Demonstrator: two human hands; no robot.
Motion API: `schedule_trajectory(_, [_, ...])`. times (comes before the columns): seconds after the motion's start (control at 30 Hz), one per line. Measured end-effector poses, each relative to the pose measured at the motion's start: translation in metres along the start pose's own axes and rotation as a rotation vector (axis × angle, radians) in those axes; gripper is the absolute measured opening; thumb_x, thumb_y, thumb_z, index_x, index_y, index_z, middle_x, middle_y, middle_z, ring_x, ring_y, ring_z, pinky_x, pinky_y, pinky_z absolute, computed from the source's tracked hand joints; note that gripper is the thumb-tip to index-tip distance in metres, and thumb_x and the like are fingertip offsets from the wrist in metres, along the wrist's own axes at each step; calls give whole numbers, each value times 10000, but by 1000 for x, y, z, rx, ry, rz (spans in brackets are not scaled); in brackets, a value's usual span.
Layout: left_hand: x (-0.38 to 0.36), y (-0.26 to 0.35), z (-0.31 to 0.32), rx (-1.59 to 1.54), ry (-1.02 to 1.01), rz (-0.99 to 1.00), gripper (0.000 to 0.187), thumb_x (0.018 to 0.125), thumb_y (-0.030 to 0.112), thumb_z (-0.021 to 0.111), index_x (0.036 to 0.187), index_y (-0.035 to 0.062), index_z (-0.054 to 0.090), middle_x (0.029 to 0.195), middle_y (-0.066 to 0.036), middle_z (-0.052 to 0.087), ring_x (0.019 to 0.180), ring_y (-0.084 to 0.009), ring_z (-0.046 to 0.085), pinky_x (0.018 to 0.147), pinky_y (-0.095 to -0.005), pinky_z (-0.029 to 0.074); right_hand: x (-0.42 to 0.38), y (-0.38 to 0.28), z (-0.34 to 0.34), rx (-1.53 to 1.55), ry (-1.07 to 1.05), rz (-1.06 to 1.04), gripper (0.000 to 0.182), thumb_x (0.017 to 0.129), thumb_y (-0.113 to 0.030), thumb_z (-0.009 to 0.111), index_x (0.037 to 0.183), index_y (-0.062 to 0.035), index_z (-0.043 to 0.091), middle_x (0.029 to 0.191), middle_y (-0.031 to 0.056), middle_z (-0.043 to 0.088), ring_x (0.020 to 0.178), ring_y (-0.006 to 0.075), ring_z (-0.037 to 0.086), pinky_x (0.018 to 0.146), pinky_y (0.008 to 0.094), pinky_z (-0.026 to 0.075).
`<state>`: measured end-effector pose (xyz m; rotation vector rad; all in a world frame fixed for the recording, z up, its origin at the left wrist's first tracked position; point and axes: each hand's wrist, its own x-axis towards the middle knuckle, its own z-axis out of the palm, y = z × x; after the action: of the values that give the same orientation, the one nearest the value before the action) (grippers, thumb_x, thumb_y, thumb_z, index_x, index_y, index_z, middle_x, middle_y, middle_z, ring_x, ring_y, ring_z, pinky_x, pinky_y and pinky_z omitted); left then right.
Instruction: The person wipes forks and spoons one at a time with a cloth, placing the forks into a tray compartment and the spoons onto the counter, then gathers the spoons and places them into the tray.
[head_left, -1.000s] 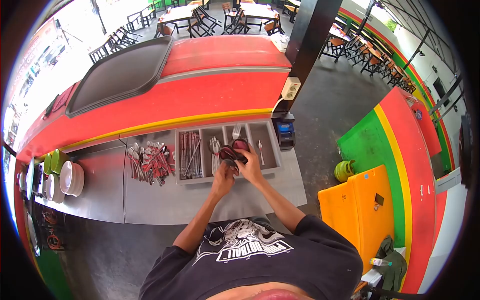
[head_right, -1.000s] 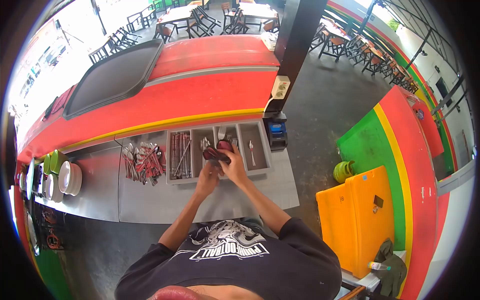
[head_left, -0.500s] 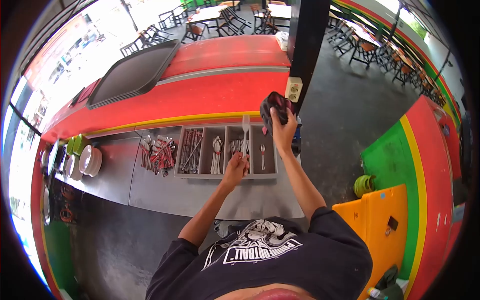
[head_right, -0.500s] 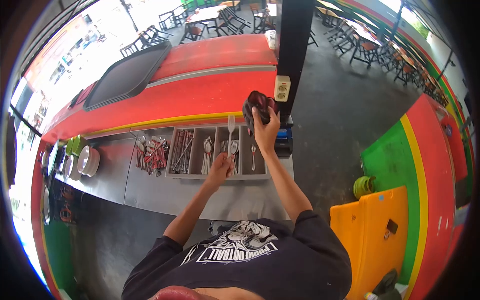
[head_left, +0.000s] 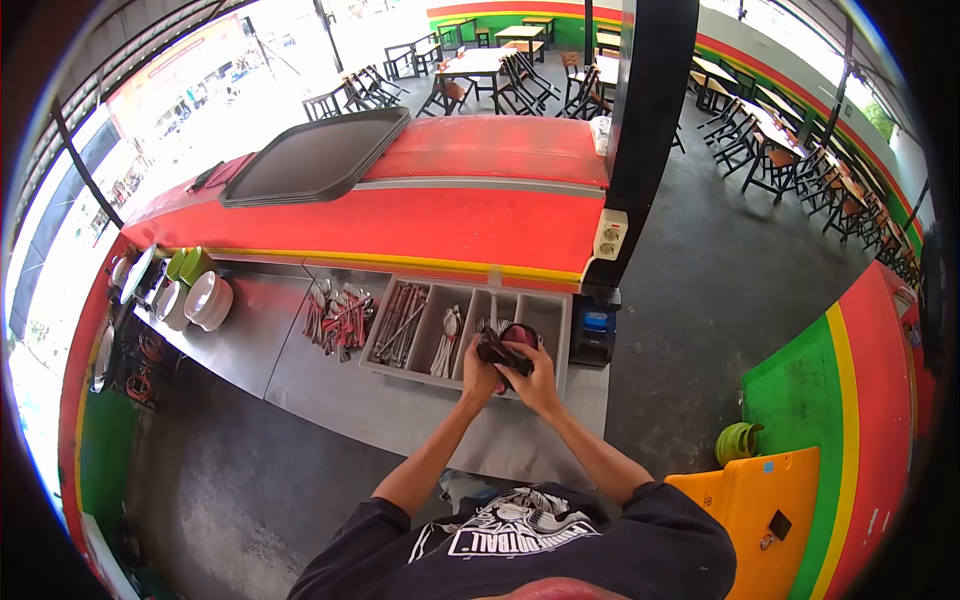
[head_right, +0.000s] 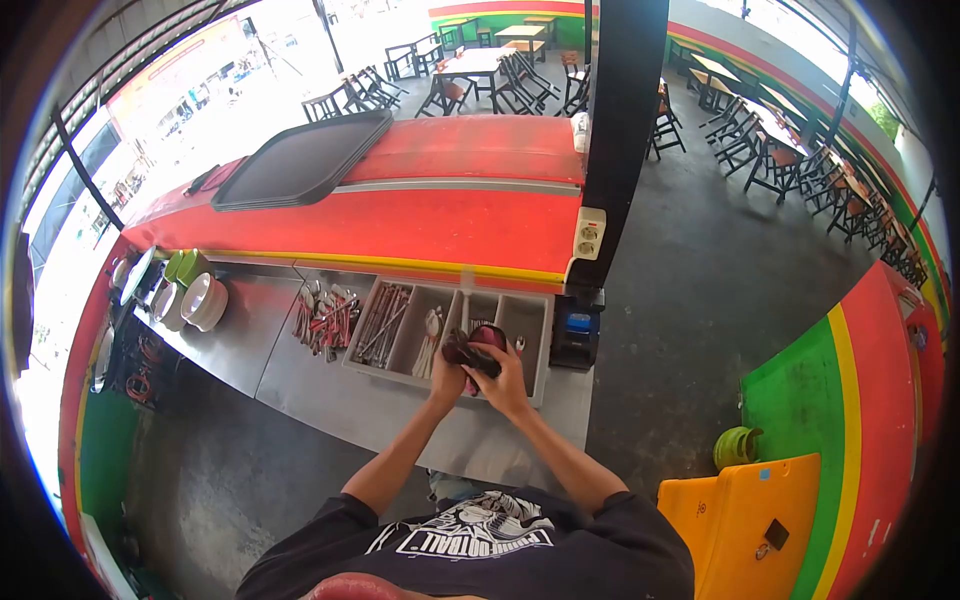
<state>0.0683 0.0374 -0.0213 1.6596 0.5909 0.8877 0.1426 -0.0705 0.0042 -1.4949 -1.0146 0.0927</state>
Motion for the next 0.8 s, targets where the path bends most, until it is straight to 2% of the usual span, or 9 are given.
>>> schedule_trajectory(0.1, [-14, 7, 5, 62, -174, -215, 161, 875, 39, 470, 993, -18, 563, 775, -119, 642, 702, -211, 623, 612, -375, 468, 11, 16, -8, -46, 16, -10, 354, 709, -59, 754, 1053, -41, 671, 1061, 174, 624, 951, 328, 616, 851, 383, 480])
schedule_trajectory(0.13, [-15, -14, 12, 74, -136, -98, 163, 930, 125, 475, 954, -19, 547, 677, -101, 598, 618, -183, 585, 562, -360, 440, 16, 10, -15, -34, 28, 10, 379, 682, -27, 734, 1055, -47, 671, 1077, 191, 601, 958, 356, 611, 855, 395, 479])
schedule_trajectory(0.23, [-31, 8, 22, 18, -281, -247, 205, 961, 184, 482, 942, -12, 543, 632, -69, 548, 562, -145, 525, 517, -340, 403, 32, 40, -22, -187, 175, -73, 407, 667, -8, 710, 1069, -52, 667, 1070, 194, 595, 979, 389, 599, 855, 411, 477])
schedule_trajectory(0.4, [-56, 16, 26, -65, -357, -328, 300, 1016, 269, 432, 903, 13, 539, 597, -21, 454, 533, -117, 437, 505, -308, 362, 52, 75, -50, -263, 316, -19, 363, 706, -11, 701, 1064, -65, 666, 975, 193, 668, 1045, 439, 554, 1124, 457, 288])
schedule_trajectory(0.5, [-59, 4, 19, -28, -339, -292, 361, 1033, 316, 388, 855, 28, 511, 597, -4, 437, 547, -100, 422, 503, -291, 347, 67, 83, -64, -378, 414, -83, 373, 702, -3, 716, 1067, -45, 654, 999, 210, 612, 1027, 439, 556, 904, 464, 452])
schedule_trajectory(0.57, [-59, 0, 13, 74, -296, -155, 395, 1038, 349, 364, 801, 54, 476, 588, 13, 402, 541, -87, 386, 490, -279, 323, 78, 60, -69, -238, 517, -3, 284, 783, -84, 720, 1050, -21, 650, 932, 173, 644, 936, 352, 610, 856, 409, 466])
schedule_trajectory(0.67, [-49, 11, 0, -282, -345, -365, 408, 1041, 378, 349, 747, 101, 404, 578, 37, 328, 514, -79, 303, 474, -269, 279, 84, 35, -71, 15, 614, 87, 271, 859, -201, 709, 1022, 6, 644, 918, 116, 650, 836, 195, 615, 761, 322, 465])
schedule_trajectory(0.77, [-36, 32, -3, -411, -394, -487, 465, 1026, 465, 347, 705, 129, 329, 581, 52, 178, 503, -73, 183, 466, -281, 169, 66, 4, -56, 133, 615, 115, 278, 850, -203, 718, 1014, 8, 643, 894, 106, 640, 832, 176, 609, 747, 305, 466])
schedule_trajectory(0.8, [-29, 27, -8, -503, -455, -519, 411, 1028, 418, 367, 748, 119, 378, 607, 44, 265, 529, -74, 266, 489, -271, 240, 54, -4, -46, 245, 561, 85, 284, 837, -196, 727, 1015, 8, 640, 881, 98, 634, 820, 166, 604, 744, 297, 463])
